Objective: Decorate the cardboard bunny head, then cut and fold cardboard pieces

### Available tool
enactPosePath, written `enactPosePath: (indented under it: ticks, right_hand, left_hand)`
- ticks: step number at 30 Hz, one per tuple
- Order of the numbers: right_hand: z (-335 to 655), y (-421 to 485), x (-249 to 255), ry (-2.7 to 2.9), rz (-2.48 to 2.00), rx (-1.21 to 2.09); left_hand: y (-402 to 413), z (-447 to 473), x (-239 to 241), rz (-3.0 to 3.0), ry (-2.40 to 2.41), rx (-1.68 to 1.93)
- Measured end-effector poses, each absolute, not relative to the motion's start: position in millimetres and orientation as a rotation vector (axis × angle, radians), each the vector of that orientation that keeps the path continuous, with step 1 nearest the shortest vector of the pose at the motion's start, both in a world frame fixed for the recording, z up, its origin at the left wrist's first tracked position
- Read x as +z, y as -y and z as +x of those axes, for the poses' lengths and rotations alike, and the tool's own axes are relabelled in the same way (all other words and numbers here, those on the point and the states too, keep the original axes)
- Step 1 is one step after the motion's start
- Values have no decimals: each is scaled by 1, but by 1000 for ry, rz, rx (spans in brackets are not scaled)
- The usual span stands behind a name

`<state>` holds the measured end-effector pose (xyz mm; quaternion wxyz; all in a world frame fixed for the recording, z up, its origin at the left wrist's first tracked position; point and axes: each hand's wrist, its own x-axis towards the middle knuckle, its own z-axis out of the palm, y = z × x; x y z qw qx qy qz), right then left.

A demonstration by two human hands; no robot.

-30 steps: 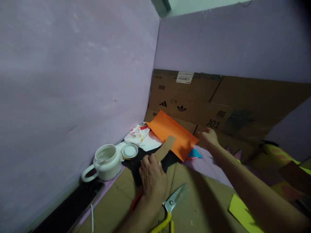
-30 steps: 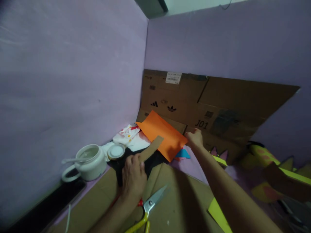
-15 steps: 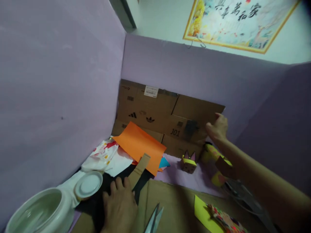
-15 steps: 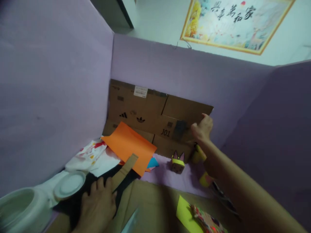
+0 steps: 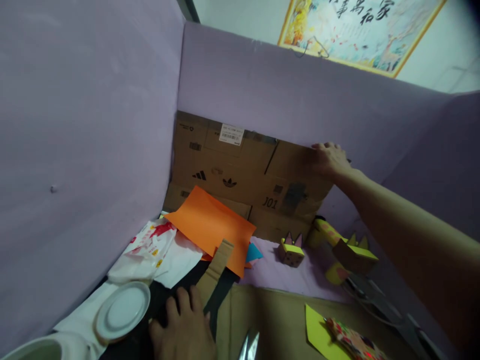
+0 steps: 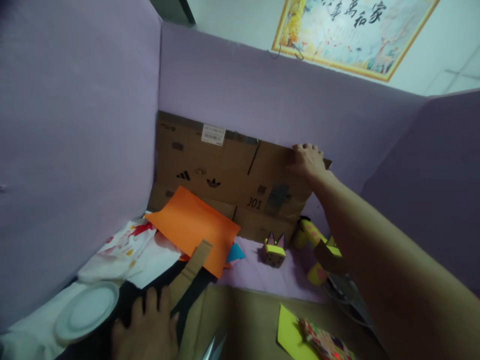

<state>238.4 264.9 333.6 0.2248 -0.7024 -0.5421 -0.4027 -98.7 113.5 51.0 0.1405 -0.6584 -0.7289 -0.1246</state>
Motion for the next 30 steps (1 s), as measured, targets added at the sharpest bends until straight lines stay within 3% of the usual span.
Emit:
enactPosePath:
  ticks: [19, 30]
  right_hand:
    - [235, -248, 365, 1796, -2056, -1072]
    - [220, -232, 368, 1594, -2024, -1055]
  left_hand:
    - [-108, -99, 55, -1910, 2061, -399]
    - [-107, -99, 57, -1940, 2117, -380]
